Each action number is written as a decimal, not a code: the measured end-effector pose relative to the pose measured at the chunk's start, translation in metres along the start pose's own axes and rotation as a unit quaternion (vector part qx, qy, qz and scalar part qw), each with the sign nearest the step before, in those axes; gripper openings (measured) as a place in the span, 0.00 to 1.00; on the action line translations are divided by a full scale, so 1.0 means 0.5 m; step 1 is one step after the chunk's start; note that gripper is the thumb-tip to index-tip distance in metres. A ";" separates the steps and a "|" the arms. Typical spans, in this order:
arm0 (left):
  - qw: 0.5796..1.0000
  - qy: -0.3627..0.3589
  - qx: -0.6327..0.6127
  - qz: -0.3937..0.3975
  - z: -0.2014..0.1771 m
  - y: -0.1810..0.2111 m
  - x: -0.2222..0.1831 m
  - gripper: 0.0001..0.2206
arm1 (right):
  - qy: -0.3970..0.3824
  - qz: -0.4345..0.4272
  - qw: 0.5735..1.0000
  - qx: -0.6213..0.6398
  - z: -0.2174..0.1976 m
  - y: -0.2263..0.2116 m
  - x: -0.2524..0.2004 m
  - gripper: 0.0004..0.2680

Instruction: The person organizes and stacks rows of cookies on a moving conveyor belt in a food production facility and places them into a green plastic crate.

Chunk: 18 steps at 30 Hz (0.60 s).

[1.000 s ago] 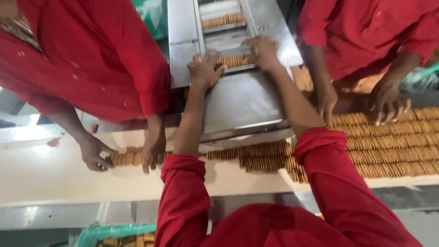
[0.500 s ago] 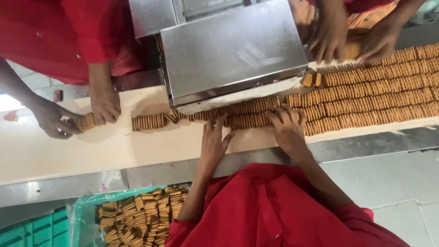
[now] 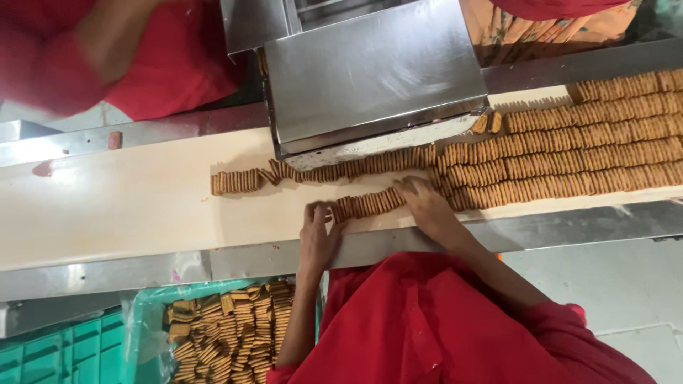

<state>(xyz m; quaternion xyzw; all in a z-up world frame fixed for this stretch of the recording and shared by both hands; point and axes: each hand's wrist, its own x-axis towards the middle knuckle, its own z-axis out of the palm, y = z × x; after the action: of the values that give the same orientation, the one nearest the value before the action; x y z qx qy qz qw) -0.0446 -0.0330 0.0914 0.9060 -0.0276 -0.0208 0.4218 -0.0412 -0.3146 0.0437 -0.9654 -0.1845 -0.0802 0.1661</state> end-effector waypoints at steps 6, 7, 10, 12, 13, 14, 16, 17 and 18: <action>0.980 -0.067 0.125 0.137 -0.012 0.040 0.052 0.28 | -0.168 0.073 0.977 0.110 -0.039 -0.081 0.086 0.26; 0.979 -0.062 0.126 0.148 -0.020 0.059 0.060 0.28 | -0.094 0.055 0.990 0.093 -0.063 -0.089 0.086 0.26; 0.969 0.000 0.125 0.213 -0.067 0.151 0.088 0.30 | 0.079 0.024 0.995 0.062 -0.158 -0.104 0.112 0.26; 0.917 0.115 0.212 0.318 -0.092 0.212 0.117 0.28 | 0.169 0.003 0.986 -0.002 -0.225 -0.098 0.134 0.26; 0.902 0.135 0.226 0.341 -0.099 0.239 0.145 0.29 | 0.178 -0.005 0.982 -0.059 -0.257 -0.073 0.170 0.26; 0.886 0.156 0.240 0.364 -0.103 0.264 0.191 0.30 | 0.165 -0.016 0.986 -0.036 -0.289 -0.044 0.202 0.26; 0.917 0.111 0.216 0.318 -0.111 0.306 0.296 0.30 | 0.079 -0.024 0.996 0.024 -0.344 0.030 0.313 0.26; 0.925 0.065 0.196 0.318 -0.118 0.315 0.359 0.29 | 0.004 -0.019 0.998 0.061 -0.365 0.076 0.376 0.27; 0.931 0.020 0.175 0.319 -0.123 0.319 0.423 0.28 | -0.012 -0.044 0.997 0.057 -0.374 0.118 0.449 0.25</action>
<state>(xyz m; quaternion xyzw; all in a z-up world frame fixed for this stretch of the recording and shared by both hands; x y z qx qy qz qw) 0.1650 -0.1031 0.2501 0.9093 -0.3096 0.1378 0.2414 0.1701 -0.3578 0.2496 -0.9462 -0.2329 -0.0647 0.2153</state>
